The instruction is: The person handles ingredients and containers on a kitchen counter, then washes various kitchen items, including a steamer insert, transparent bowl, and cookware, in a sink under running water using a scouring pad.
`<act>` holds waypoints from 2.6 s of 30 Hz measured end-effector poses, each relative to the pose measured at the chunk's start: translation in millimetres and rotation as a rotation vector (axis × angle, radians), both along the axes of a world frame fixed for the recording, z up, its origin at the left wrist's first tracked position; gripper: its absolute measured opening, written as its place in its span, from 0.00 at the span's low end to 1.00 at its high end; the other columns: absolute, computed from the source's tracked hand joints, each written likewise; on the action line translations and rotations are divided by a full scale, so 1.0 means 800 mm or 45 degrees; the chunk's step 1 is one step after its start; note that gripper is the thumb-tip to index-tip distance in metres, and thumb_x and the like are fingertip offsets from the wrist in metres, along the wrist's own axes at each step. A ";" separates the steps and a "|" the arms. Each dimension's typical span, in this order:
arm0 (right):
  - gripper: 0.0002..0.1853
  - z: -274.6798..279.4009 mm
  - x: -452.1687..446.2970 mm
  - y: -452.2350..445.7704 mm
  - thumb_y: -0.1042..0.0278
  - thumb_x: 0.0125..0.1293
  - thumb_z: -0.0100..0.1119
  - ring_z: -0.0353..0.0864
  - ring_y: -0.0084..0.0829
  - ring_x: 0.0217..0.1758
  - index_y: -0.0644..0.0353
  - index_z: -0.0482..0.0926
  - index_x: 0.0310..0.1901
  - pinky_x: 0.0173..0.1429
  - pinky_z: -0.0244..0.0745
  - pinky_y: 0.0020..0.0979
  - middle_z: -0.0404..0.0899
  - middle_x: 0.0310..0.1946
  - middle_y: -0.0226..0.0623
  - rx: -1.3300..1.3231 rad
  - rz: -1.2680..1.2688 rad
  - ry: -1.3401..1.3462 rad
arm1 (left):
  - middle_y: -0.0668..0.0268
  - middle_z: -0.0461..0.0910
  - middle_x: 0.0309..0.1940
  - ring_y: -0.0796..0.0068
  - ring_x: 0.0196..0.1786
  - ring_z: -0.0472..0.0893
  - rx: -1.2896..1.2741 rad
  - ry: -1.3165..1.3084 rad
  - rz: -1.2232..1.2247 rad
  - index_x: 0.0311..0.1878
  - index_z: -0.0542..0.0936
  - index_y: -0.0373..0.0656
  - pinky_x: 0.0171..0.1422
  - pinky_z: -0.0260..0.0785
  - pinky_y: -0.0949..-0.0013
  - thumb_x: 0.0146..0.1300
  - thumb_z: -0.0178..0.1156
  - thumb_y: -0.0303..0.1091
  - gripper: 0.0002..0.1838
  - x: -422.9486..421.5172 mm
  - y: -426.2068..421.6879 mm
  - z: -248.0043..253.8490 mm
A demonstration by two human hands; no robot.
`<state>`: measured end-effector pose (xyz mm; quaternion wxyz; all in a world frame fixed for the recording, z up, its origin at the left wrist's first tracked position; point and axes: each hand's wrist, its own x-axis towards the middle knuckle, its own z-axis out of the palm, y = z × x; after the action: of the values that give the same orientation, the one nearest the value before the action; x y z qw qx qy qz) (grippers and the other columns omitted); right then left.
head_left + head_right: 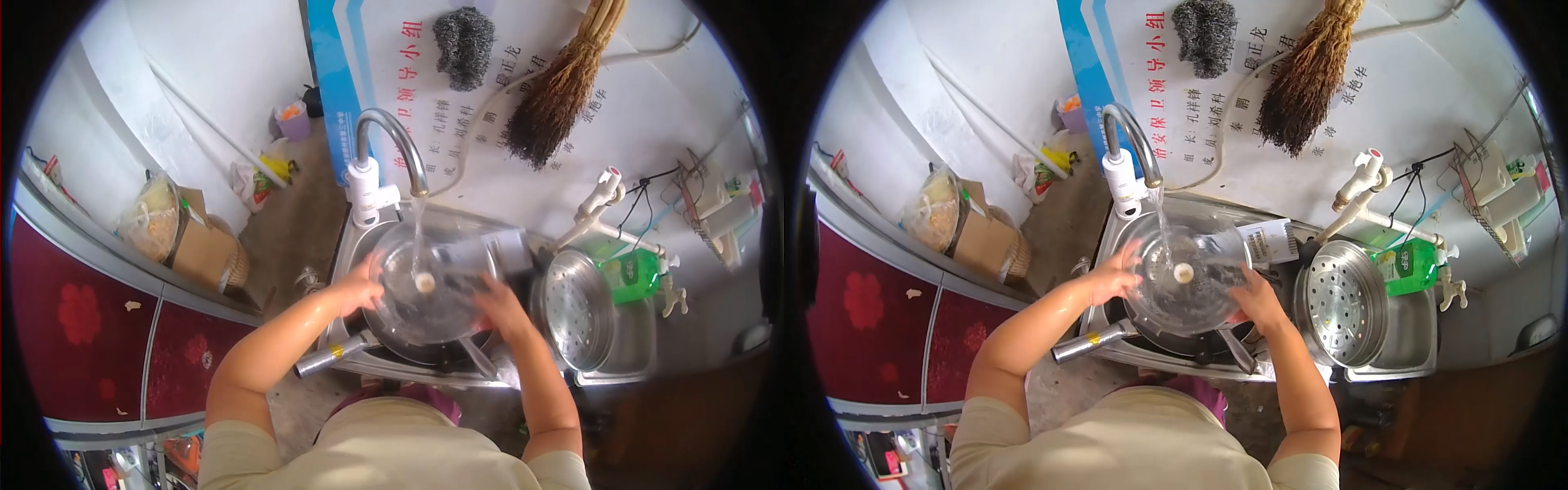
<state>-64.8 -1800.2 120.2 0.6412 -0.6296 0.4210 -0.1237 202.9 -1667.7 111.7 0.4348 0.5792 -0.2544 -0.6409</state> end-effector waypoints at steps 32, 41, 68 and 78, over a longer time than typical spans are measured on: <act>0.26 0.075 -0.005 -0.027 0.73 0.53 0.46 0.81 0.44 0.34 0.73 0.62 0.55 0.32 0.78 0.36 0.76 0.33 0.56 -0.087 0.292 0.562 | 0.51 0.76 0.39 0.59 0.24 0.81 0.366 0.253 -0.454 0.68 0.43 0.44 0.28 0.77 0.62 0.57 0.52 0.28 0.39 0.031 -0.018 0.008; 0.25 -0.009 0.039 0.013 0.73 0.58 0.50 0.80 0.37 0.27 0.71 0.60 0.57 0.28 0.79 0.29 0.76 0.38 0.52 0.288 -0.022 0.023 | 0.54 0.65 0.52 0.64 0.53 0.70 0.157 -0.086 0.026 0.69 0.49 0.48 0.47 0.71 0.63 0.52 0.54 0.35 0.40 0.031 -0.004 0.079; 0.21 -0.008 0.013 0.051 0.63 0.66 0.48 0.79 0.29 0.34 0.68 0.64 0.55 0.39 0.76 0.27 0.76 0.40 0.45 0.137 -0.023 -0.168 | 0.40 0.58 0.55 0.42 0.57 0.60 -0.760 -1.836 0.063 0.63 0.47 0.26 0.64 0.51 0.53 0.38 0.59 0.30 0.48 -0.061 -0.033 0.071; 0.24 0.028 0.040 0.048 0.54 0.64 0.49 0.71 0.39 0.55 0.64 0.66 0.55 0.62 0.65 0.40 0.71 0.52 0.42 0.958 -0.266 -1.306 | 0.43 0.59 0.56 0.47 0.58 0.60 -1.071 -1.974 -0.062 0.61 0.52 0.24 0.65 0.49 0.55 0.32 0.55 0.29 0.47 -0.083 -0.003 0.068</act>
<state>-32.6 -1761.9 142.5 0.9226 -0.1783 0.1348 -0.3145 136.5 -1670.4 166.3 0.3032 0.6372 -0.7050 0.0701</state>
